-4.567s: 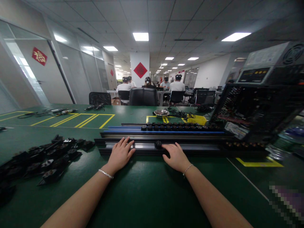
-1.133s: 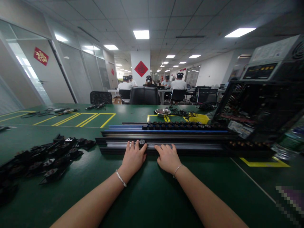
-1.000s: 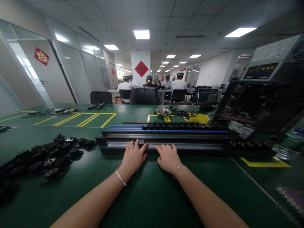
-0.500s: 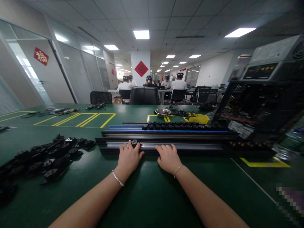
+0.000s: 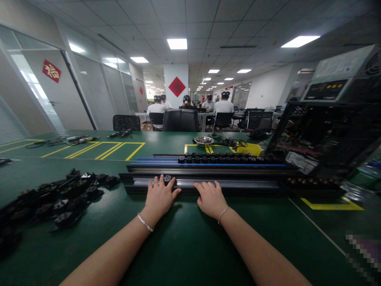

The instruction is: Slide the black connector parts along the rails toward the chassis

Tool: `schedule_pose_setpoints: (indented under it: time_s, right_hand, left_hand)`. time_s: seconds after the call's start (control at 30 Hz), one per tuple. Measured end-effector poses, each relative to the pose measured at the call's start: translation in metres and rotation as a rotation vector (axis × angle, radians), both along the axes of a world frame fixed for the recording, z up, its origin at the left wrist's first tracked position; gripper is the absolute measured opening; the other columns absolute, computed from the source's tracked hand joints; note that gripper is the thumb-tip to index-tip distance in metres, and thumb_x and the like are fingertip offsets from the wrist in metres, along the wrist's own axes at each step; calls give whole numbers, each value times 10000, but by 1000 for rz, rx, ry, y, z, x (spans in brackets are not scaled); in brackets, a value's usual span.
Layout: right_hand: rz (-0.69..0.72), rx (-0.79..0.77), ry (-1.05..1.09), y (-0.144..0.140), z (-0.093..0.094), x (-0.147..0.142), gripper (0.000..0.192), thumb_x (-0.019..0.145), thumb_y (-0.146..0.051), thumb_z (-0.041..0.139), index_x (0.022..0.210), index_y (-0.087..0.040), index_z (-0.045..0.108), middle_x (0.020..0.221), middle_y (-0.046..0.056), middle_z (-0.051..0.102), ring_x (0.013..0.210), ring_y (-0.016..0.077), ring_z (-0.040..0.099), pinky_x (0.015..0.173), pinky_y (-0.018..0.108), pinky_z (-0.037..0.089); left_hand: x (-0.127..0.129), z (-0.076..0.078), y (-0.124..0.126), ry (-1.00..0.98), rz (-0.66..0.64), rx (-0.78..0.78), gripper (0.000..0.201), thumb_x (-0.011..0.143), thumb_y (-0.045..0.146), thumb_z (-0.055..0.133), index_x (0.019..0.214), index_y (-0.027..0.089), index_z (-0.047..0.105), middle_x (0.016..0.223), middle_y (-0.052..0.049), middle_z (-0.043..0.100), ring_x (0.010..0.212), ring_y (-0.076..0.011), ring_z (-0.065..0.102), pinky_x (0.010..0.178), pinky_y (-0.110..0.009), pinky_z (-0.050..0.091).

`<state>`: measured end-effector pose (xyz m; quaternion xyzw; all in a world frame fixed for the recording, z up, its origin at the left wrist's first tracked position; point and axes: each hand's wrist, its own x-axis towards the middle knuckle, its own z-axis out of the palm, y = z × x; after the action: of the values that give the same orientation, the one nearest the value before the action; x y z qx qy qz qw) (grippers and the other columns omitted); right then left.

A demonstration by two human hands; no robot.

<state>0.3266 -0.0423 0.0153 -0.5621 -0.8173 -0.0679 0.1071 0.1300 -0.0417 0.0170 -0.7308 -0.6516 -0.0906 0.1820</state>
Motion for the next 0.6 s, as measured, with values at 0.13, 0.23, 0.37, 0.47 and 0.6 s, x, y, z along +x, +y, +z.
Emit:
schedule_pose_setpoints:
  time_s: [0.13,0.23,0.37,0.47,0.6]
  right_hand:
    - [-3,-19,3,-1,2,-1,476,786,-254,436,1262,-257,456,1111,83,583,1032,231,473,1001,468,173]
    - [-2,-27,1,0,2,0,484,788,-255,436,1272,-254,449,1118,86,582,1037,229,474,1004,466,170]
    - [5,-12,18,0,1,1,472,784,-249,438,1255,-254,464,1090,85,591,1016,229,481,997,470,178]
    - [13,2,26,0,-1,1,469,779,-242,436,1247,-255,469,1074,79,593,1007,226,483,992,472,184]
    - [15,9,34,1,-1,1,472,774,-234,438,1244,-252,470,1060,71,594,996,224,486,991,472,188]
  left_hand:
    - [-5,4,0,-33,-31,14,523,874,559,265,1268,305,496,1287,-161,521,1171,-330,482,962,-508,307]
    - [-8,5,2,-38,-42,22,499,886,535,265,1243,297,520,1243,-154,557,1157,-304,498,961,-492,314]
    - [-14,5,6,-40,-55,11,471,902,503,257,1214,296,543,1153,-125,620,1162,-278,495,960,-485,318]
    - [-18,6,7,-58,-56,-16,453,906,491,261,1178,302,571,1107,-107,646,1136,-267,512,953,-485,322]
    - [-22,10,7,-68,-45,-19,456,909,487,259,1148,295,596,1055,-101,667,1065,-247,556,948,-470,329]
